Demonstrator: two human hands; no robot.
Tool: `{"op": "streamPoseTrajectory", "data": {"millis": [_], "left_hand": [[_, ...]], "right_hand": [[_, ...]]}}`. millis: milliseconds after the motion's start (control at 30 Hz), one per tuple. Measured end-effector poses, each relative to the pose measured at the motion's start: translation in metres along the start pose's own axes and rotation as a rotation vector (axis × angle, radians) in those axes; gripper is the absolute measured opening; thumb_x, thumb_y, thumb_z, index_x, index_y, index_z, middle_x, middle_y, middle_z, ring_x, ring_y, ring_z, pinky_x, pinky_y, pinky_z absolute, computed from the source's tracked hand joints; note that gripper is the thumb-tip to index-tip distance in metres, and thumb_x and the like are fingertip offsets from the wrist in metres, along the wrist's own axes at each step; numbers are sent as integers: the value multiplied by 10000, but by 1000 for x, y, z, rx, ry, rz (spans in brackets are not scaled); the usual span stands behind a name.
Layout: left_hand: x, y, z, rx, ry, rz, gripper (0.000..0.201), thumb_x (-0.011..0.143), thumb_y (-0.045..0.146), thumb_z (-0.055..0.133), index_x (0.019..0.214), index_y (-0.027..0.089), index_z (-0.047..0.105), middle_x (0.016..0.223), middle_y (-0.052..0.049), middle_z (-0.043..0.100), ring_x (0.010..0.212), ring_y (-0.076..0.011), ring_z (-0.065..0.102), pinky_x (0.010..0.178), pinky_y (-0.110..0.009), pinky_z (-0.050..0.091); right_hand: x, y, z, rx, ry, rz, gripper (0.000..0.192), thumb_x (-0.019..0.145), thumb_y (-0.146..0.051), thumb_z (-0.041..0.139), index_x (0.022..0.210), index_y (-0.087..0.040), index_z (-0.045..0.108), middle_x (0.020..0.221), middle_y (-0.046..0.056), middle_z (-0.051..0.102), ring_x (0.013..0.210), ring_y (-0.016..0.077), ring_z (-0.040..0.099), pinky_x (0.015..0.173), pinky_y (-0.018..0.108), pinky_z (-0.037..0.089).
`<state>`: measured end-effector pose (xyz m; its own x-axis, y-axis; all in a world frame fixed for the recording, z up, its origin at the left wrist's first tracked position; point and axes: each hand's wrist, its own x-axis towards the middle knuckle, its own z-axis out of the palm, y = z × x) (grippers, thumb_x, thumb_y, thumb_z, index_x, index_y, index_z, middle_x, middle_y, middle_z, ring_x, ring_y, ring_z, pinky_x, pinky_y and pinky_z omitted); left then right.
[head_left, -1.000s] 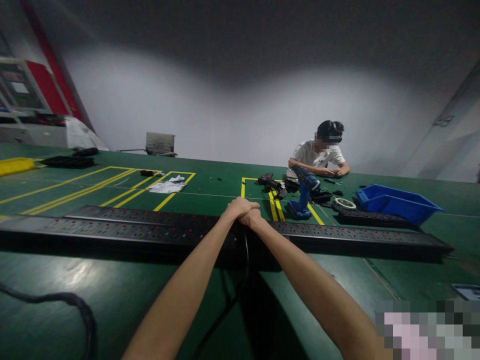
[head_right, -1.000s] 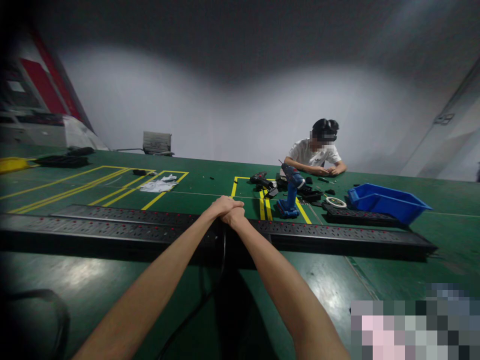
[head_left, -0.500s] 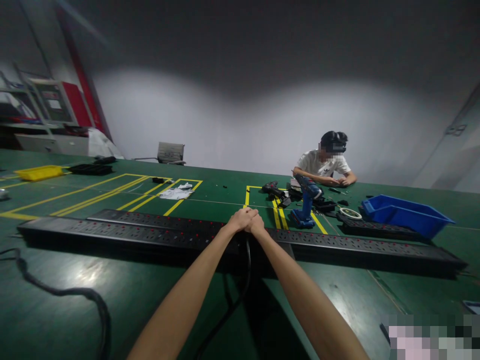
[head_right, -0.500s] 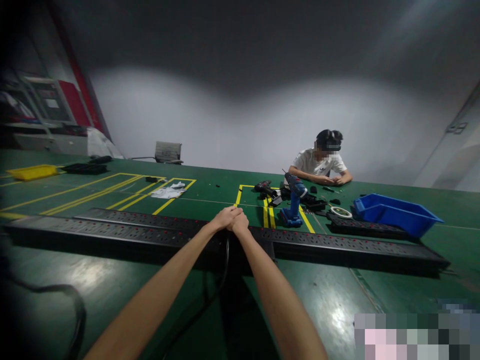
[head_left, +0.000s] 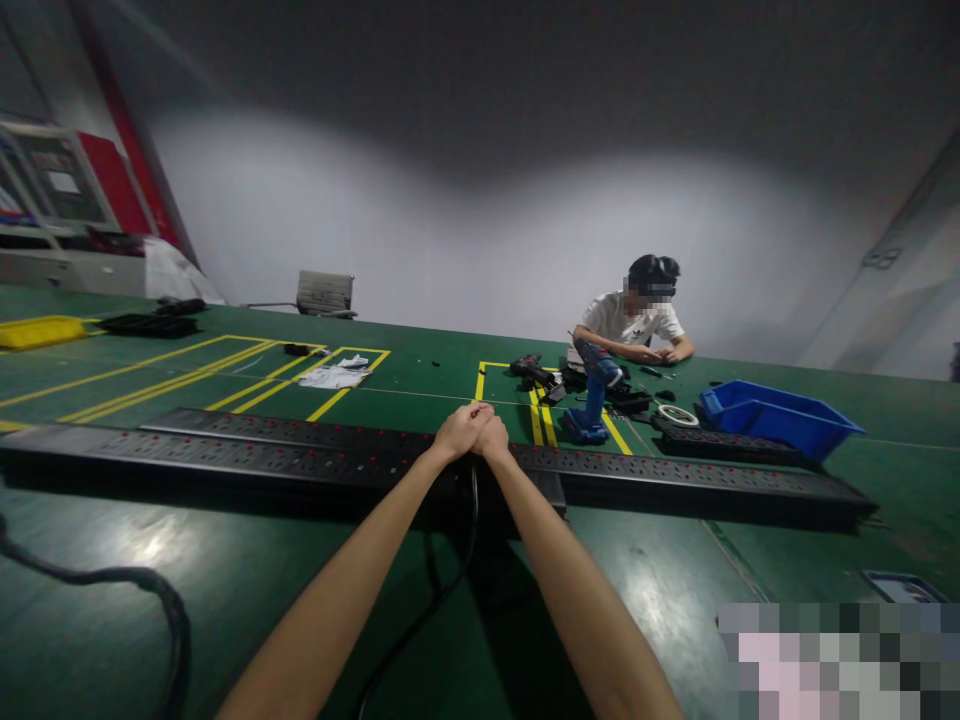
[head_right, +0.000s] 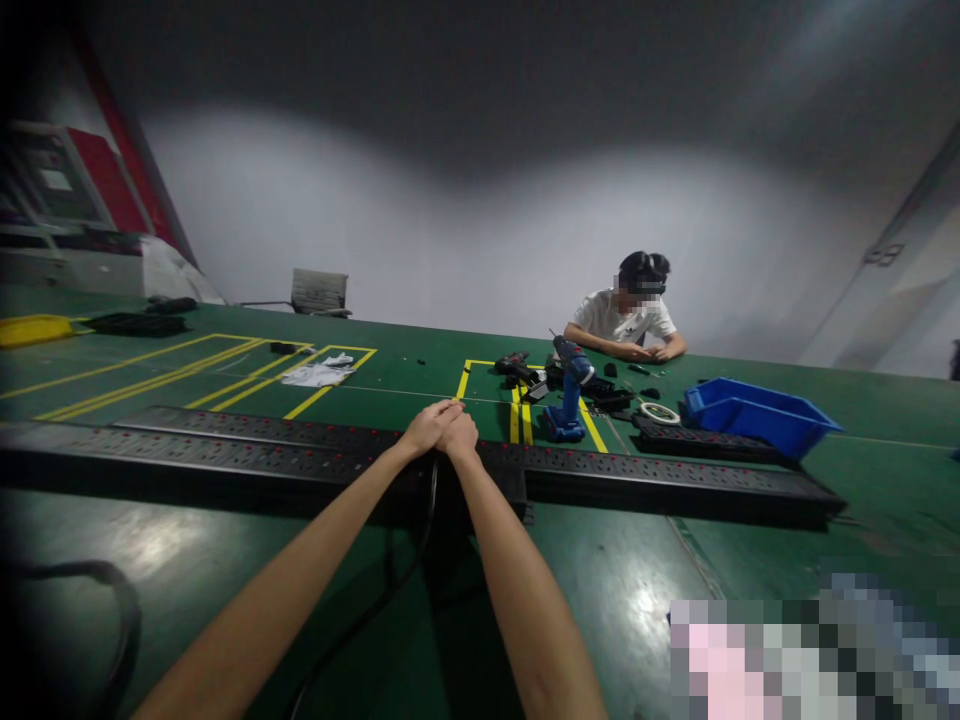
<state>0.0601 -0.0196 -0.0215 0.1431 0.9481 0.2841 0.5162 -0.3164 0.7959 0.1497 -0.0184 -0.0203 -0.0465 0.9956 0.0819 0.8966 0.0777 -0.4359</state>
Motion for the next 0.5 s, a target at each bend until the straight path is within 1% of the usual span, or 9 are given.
{"op": "streamPoseTrajectory", "data": {"millis": [133, 233, 333, 433, 500], "left_hand": [[1, -1, -4, 44, -62, 55, 446, 875, 497, 441, 1144, 214, 656, 1167, -60, 667, 1055, -215, 608, 954, -313, 431], [-6, 2, -10, 146, -77, 94, 481, 898, 526, 394, 1200, 229, 624, 1204, -61, 647, 1085, -210, 592, 965, -311, 420], [-19, 7, -19, 246, -116, 149, 523, 920, 560, 323, 1240, 247, 592, 1231, -60, 633, 1108, -219, 581, 964, -315, 414], [-31, 11, -27, 353, -153, 198, 538, 933, 565, 278, 1273, 262, 564, 1244, -59, 625, 1122, -233, 574, 966, -330, 402], [-36, 11, -29, 425, -147, 201, 537, 946, 546, 243, 1257, 260, 574, 1224, -67, 635, 1111, -240, 580, 955, -339, 399]], "right_hand": [[-4, -1, -6, 34, -21, -39, 399, 895, -292, 455, 1209, -86, 592, 1102, 199, 654, 1013, 280, 627, 801, 326, 482], [-11, -2, -13, -55, -24, -139, 389, 894, -298, 450, 1210, -122, 592, 1124, 176, 650, 1014, 274, 619, 828, 355, 456], [-23, 0, -21, -170, -11, -226, 377, 881, -298, 452, 1211, -178, 591, 1145, 147, 648, 1056, 288, 595, 903, 427, 403], [-35, 9, -31, -248, -7, -299, 365, 904, -330, 411, 1192, -207, 599, 1127, 137, 658, 1062, 293, 587, 926, 464, 357], [-42, 20, -37, -275, 25, -277, 391, 941, -366, 336, 1133, -189, 627, 1092, 153, 667, 1042, 296, 593, 923, 474, 339]]}}
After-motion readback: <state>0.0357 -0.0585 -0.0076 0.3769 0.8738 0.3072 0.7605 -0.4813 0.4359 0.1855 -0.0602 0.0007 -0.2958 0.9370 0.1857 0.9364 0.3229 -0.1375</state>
